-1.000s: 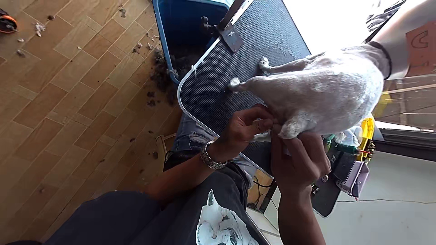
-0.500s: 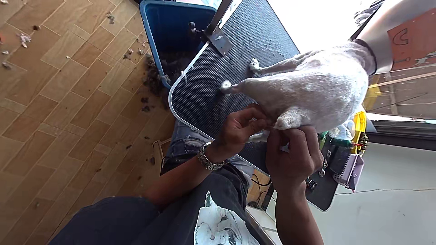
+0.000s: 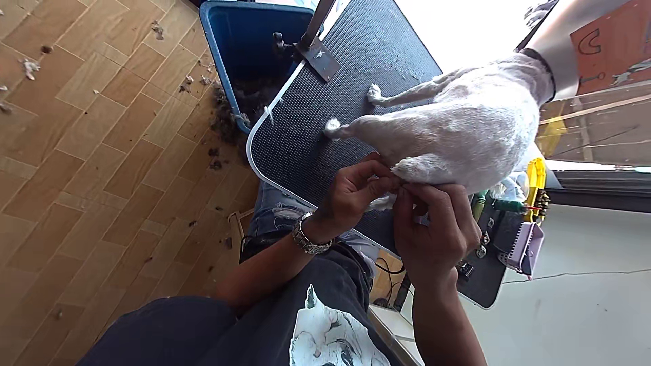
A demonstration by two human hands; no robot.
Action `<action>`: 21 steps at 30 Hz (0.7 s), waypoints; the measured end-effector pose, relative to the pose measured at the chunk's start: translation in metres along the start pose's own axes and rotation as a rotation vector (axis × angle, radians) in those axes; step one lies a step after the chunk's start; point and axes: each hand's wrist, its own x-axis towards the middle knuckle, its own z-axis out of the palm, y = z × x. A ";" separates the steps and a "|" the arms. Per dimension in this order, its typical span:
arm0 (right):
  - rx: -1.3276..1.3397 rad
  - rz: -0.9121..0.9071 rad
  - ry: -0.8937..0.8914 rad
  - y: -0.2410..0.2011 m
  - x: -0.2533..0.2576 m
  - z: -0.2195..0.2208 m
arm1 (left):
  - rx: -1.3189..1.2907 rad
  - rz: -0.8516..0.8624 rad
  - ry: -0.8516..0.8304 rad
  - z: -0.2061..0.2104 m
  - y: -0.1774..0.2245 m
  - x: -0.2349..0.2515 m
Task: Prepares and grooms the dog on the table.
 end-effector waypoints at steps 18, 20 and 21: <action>-0.004 -0.023 0.024 0.005 -0.007 0.002 | 0.001 -0.013 -0.017 0.000 -0.004 0.000; 0.007 -0.008 0.019 0.006 -0.008 0.001 | 0.006 -0.014 -0.013 0.001 -0.004 -0.001; 0.015 -0.001 0.017 0.006 -0.008 0.001 | 0.011 -0.011 -0.011 0.002 -0.005 -0.001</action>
